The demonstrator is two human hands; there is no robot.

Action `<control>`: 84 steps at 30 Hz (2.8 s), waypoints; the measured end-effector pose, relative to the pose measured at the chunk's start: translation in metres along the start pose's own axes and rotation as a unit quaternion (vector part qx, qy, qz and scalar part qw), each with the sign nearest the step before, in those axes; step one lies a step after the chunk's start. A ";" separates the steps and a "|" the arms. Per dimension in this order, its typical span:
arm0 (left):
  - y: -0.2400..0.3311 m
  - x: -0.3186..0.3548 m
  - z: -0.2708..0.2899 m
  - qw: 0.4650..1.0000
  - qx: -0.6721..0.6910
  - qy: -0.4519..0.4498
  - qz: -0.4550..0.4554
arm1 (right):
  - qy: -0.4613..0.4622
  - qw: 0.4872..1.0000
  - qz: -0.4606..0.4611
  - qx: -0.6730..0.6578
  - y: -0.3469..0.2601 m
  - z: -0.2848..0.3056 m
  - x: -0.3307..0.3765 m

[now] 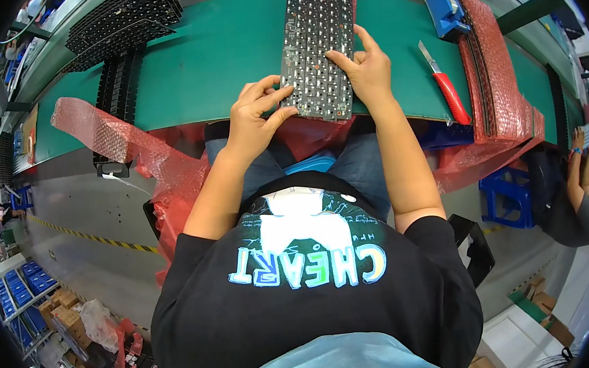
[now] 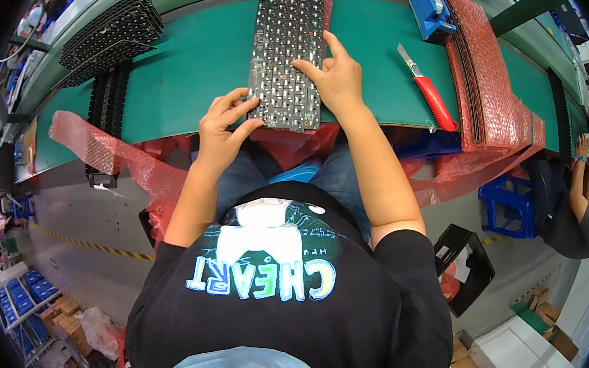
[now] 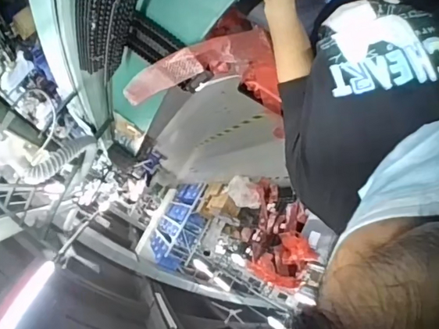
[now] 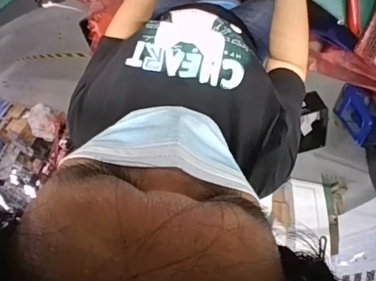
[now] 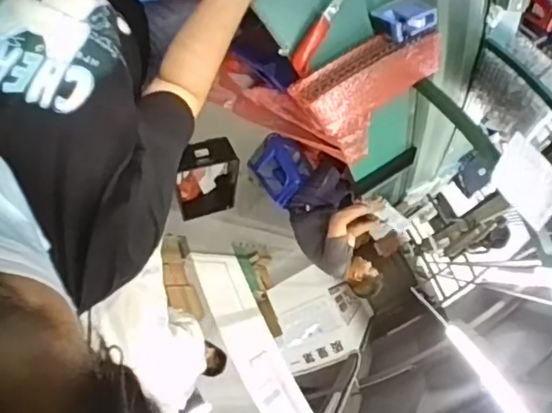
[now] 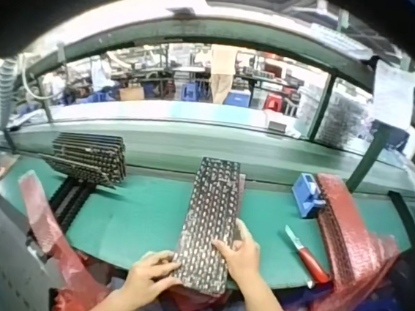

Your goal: Packaging electronic circuit boards or panels into protective red bubble wrap sleeves at an assembly station.

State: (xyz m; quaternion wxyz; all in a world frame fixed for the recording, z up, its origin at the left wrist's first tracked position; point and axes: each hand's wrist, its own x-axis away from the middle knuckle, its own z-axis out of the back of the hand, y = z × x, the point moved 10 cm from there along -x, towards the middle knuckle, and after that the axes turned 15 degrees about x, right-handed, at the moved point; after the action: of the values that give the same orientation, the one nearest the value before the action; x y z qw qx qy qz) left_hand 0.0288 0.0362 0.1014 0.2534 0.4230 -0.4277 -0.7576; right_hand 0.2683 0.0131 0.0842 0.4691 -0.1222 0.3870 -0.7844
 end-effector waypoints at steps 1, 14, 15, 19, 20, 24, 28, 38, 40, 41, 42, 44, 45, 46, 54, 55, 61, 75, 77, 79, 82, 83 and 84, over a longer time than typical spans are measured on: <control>0.000 0.000 -0.001 1.000 -0.001 -0.005 -0.008 | 0.010 1.000 0.002 0.013 0.000 0.001 0.002; -0.007 0.003 -0.006 0.999 -0.024 -0.032 -0.032 | 0.035 0.981 0.029 0.188 -0.001 0.001 0.006; -0.008 0.003 -0.005 0.999 -0.025 -0.030 -0.034 | 0.036 0.981 0.032 0.188 -0.002 0.000 0.005; -0.005 0.005 -0.007 0.998 -0.036 -0.038 -0.044 | 0.014 0.972 0.022 0.233 -0.001 -0.001 0.008; -0.002 0.004 -0.006 0.998 -0.037 -0.034 -0.048 | 0.018 0.972 0.027 0.233 -0.001 -0.001 0.009; 0.005 0.001 -0.006 0.998 -0.025 -0.032 -0.049 | 0.051 0.953 0.056 0.292 0.001 -0.003 0.012; 0.001 0.005 -0.009 0.996 -0.035 -0.042 -0.064 | 0.037 0.962 0.043 0.268 -0.002 -0.003 0.011; -0.002 0.002 -0.012 0.997 -0.025 -0.041 -0.054 | 0.027 0.945 0.051 0.323 -0.002 -0.001 0.004; -0.004 0.003 -0.011 0.998 -0.028 -0.036 -0.050 | 0.014 0.940 0.053 0.337 -0.005 0.000 -0.001; -0.006 0.004 -0.010 0.998 -0.030 -0.032 -0.049 | -0.003 0.941 0.046 0.335 -0.011 0.004 -0.008; -0.006 0.004 -0.009 0.998 -0.028 -0.032 -0.051 | -0.032 0.955 0.031 0.294 -0.017 0.011 -0.020; -0.005 0.005 -0.008 0.998 -0.026 -0.031 -0.054 | -0.011 0.956 0.055 0.287 -0.032 0.026 -0.057; -0.004 0.006 -0.008 0.998 -0.027 -0.033 -0.055 | 0.036 0.958 0.107 0.263 -0.029 0.026 -0.082; -0.003 0.004 -0.010 0.997 -0.023 -0.037 -0.058 | 0.086 0.954 0.154 0.241 -0.024 0.029 -0.110; -0.002 0.004 -0.009 0.997 -0.027 -0.032 -0.064 | -0.121 0.928 0.106 0.336 0.008 -0.057 -0.257; -0.003 0.004 -0.007 0.997 -0.030 -0.024 -0.059 | -0.138 0.924 0.095 0.343 0.012 -0.057 -0.264; -0.006 0.004 -0.006 0.997 -0.005 -0.022 -0.073 | -0.175 0.930 0.082 0.313 0.024 -0.055 -0.280; -0.007 0.007 -0.009 0.997 -0.013 -0.016 -0.080 | -0.346 0.893 0.029 0.285 -0.030 -0.030 -0.272; -0.002 0.010 -0.009 0.992 -0.022 -0.006 -0.122 | -0.392 0.876 0.078 0.270 -0.062 -0.008 -0.271; 0.001 0.014 -0.008 0.986 -0.030 0.005 -0.165 | -0.397 0.884 0.051 0.242 -0.079 0.020 -0.267; -0.004 0.024 -0.007 0.982 -0.040 0.013 -0.187 | -0.419 0.894 -0.014 0.155 -0.103 0.058 -0.248; -0.003 0.026 -0.007 0.979 -0.043 0.017 -0.197 | -0.424 0.896 -0.037 0.127 -0.109 0.072 -0.240; -0.002 0.028 -0.008 0.977 -0.046 0.021 -0.208 | -0.428 0.897 -0.059 0.098 -0.114 0.085 -0.230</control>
State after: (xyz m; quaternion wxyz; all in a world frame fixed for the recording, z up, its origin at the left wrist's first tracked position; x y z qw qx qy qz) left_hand 0.0214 0.0122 0.0856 0.1183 0.5064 -0.2897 -0.8036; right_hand 0.3647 0.1920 0.2633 0.5516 -0.4222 0.0628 -0.7166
